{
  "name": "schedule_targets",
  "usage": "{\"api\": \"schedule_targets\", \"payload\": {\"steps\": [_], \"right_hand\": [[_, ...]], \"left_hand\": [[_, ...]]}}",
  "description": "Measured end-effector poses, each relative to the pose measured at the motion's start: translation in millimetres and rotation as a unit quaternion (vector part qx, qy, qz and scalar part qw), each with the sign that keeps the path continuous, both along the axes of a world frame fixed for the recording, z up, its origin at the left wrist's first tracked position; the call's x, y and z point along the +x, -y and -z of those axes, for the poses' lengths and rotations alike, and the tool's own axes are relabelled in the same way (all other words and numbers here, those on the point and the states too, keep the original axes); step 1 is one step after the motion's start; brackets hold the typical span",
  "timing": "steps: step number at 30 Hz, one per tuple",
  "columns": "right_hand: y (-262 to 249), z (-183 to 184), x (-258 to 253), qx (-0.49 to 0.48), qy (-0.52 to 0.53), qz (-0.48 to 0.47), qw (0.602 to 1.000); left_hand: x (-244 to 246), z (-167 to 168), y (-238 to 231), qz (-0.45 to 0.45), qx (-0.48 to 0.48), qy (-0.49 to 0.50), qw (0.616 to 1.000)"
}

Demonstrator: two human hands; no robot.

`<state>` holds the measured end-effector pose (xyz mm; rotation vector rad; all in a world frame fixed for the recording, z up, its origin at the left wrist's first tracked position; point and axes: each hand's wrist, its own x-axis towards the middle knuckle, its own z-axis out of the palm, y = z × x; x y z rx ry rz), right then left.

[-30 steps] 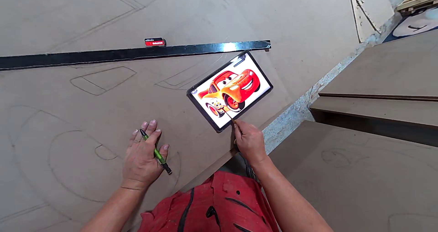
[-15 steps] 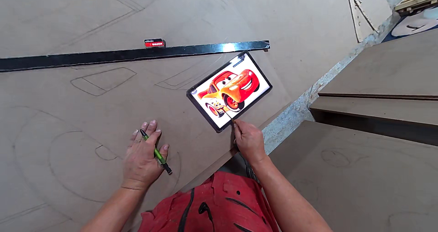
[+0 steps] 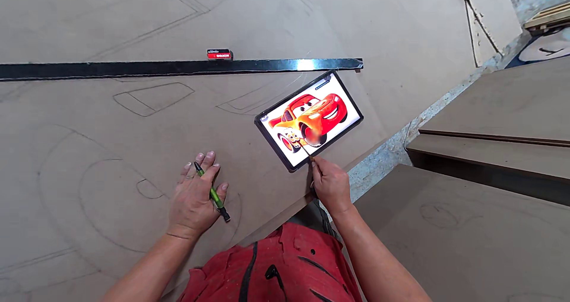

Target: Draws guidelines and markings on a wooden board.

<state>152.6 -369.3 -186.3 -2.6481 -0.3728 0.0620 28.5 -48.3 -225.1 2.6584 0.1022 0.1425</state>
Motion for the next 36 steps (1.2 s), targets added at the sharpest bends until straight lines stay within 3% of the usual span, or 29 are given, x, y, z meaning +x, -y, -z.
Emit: {"api": "schedule_targets", "payload": {"steps": [14, 28, 33, 36], "right_hand": [[-1.7, 0.5, 0.2, 0.005, -0.001, -0.003, 1.000], [9.9, -23.0, -13.4, 0.041, -0.062, -0.021, 0.997], [11.6, -58.4, -63.8, 0.156, -0.180, -0.021, 0.971], [9.0, -66.9, -96.5, 0.211, -0.254, -0.057, 0.942]], "left_hand": [[0.8, -2.0, -2.0, 0.000, 0.007, 0.002, 1.000], [-1.3, -15.2, 2.0, -0.008, 0.013, -0.065, 0.998], [-9.9, -45.6, -9.0, -0.017, -0.141, -0.115, 0.983], [-43.5, -79.7, -6.2, -0.045, -0.239, -0.176, 0.954]]}}
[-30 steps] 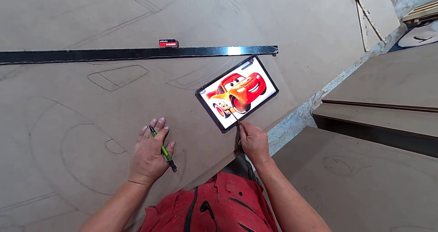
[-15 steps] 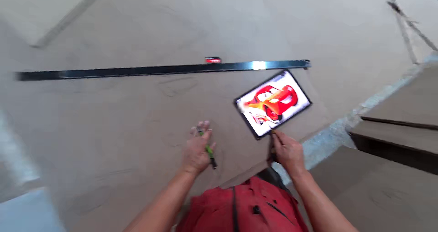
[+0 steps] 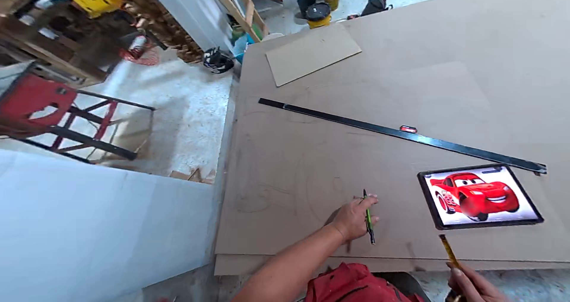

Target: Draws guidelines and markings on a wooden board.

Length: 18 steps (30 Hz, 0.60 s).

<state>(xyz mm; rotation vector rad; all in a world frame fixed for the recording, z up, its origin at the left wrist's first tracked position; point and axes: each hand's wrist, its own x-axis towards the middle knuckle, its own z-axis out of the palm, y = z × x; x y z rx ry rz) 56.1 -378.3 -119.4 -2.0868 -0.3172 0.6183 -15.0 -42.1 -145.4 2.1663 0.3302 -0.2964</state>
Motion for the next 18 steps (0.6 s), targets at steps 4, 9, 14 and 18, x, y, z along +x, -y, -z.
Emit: {"api": "schedule_targets", "payload": {"steps": [4, 9, 14, 18], "right_hand": [[-16.7, -11.5, -31.4, 0.021, -0.053, -0.111, 0.992], [-55.8, -18.6, -74.7, 0.036, -0.088, -0.239, 0.966], [-89.5, -0.2, -129.2, 0.053, -0.104, -0.294, 0.949], [-118.8, -0.1, -155.8, 0.054, -0.099, -0.287, 0.951]], "left_hand": [[-65.4, -36.3, 16.3, -0.052, -0.153, -0.020, 0.987], [-151.3, -51.8, 45.4, -0.134, -0.273, 0.005, 0.953], [-214.9, -58.4, 29.6, -0.193, -0.264, -0.022, 0.945], [-228.2, -62.6, -16.5, -0.181, -0.250, -0.013, 0.951]]}}
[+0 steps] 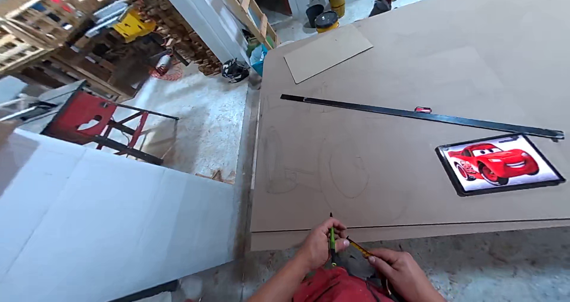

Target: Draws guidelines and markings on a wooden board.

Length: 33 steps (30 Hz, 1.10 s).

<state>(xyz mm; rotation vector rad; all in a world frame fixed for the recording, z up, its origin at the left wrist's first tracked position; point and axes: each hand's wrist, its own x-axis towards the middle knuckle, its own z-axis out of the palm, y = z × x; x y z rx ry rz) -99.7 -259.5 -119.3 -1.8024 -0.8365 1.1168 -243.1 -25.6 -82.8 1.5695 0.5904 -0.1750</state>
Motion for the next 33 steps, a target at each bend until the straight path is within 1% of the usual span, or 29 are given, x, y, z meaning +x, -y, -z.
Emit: {"api": "schedule_targets", "payload": {"steps": [3, 5, 7, 8, 9, 11, 13, 14, 17, 20, 22, 27, 33], "right_hand": [[-37.5, 1.2, -8.5, -0.027, -0.006, -0.007, 1.000], [-71.7, 2.0, -20.8, -0.038, -0.023, 0.014, 0.999], [-108.1, 11.3, -38.2, -0.050, -0.047, 0.080, 0.994], [-124.1, 18.7, -50.1, -0.066, -0.062, 0.125, 0.988], [-135.8, 27.8, -66.6, -0.087, -0.076, 0.172, 0.978], [-152.3, 44.3, -95.6, -0.131, -0.087, 0.250, 0.955], [-162.4, 55.7, -119.8, -0.168, -0.101, 0.305, 0.932], [-165.7, 58.0, -132.7, -0.187, -0.112, 0.327, 0.920], [-175.0, 54.7, -146.6, -0.211, -0.139, 0.380, 0.890], [-182.3, 53.1, -153.1, -0.211, -0.155, 0.419, 0.870], [-186.7, 53.0, -154.8, -0.215, -0.160, 0.431, 0.862], [-189.5, 54.1, -156.8, -0.208, -0.167, 0.432, 0.861], [-193.5, 52.1, -159.2, -0.201, -0.167, 0.447, 0.855]], "left_hand": [[0.1, -2.0, -39.0, 0.060, -0.029, 0.007, 0.998], [3.4, 1.5, -76.5, 0.095, -0.023, 0.000, 0.995], [15.6, 8.2, -130.4, 0.113, 0.038, -0.011, 0.993], [25.3, 12.0, -160.5, 0.114, 0.085, -0.037, 0.989], [34.6, 19.2, -189.1, 0.114, 0.132, -0.073, 0.982], [62.2, 41.4, -240.0, 0.119, 0.222, -0.111, 0.961], [96.1, 65.0, -277.4, 0.143, 0.280, -0.116, 0.942], [108.5, 74.6, -287.3, 0.164, 0.299, -0.111, 0.934], [135.2, 88.1, -292.5, 0.209, 0.334, -0.076, 0.916], [135.6, 86.0, -288.2, 0.243, 0.367, -0.063, 0.895], [134.0, 84.2, -291.3, 0.254, 0.378, -0.050, 0.889], [135.0, 88.4, -301.2, 0.258, 0.366, -0.041, 0.893], [133.0, 89.6, -307.8, 0.266, 0.325, -0.015, 0.907]]}}
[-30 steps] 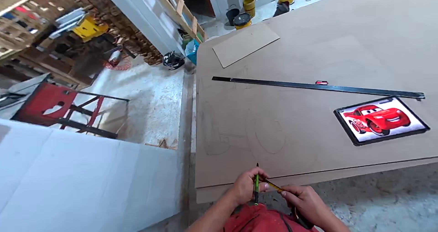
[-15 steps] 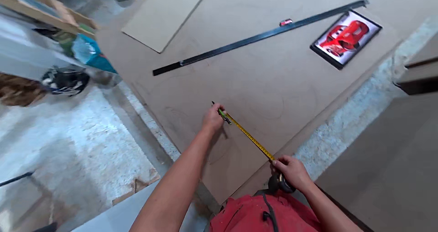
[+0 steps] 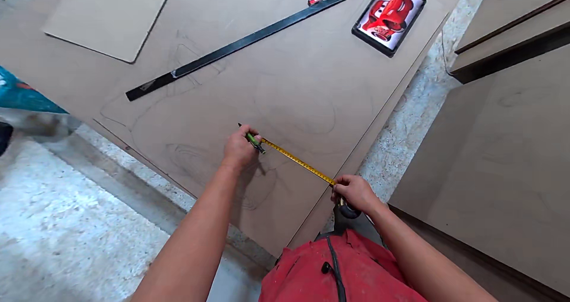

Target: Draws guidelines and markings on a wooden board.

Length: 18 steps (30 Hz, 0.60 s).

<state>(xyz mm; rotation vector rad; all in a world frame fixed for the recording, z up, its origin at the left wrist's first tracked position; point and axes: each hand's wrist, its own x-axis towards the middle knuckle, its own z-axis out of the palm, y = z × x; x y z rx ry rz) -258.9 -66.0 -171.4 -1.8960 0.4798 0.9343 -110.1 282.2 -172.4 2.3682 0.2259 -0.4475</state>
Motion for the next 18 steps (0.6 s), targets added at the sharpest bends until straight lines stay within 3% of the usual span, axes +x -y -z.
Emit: {"api": "schedule_targets", "payload": {"steps": [18], "right_hand": [[-2.0, 0.4, -1.6, -0.022, 0.024, 0.004, 0.999]], "left_hand": [[-14.3, 1.5, 10.9, 0.075, 0.029, 0.023, 0.996]]}}
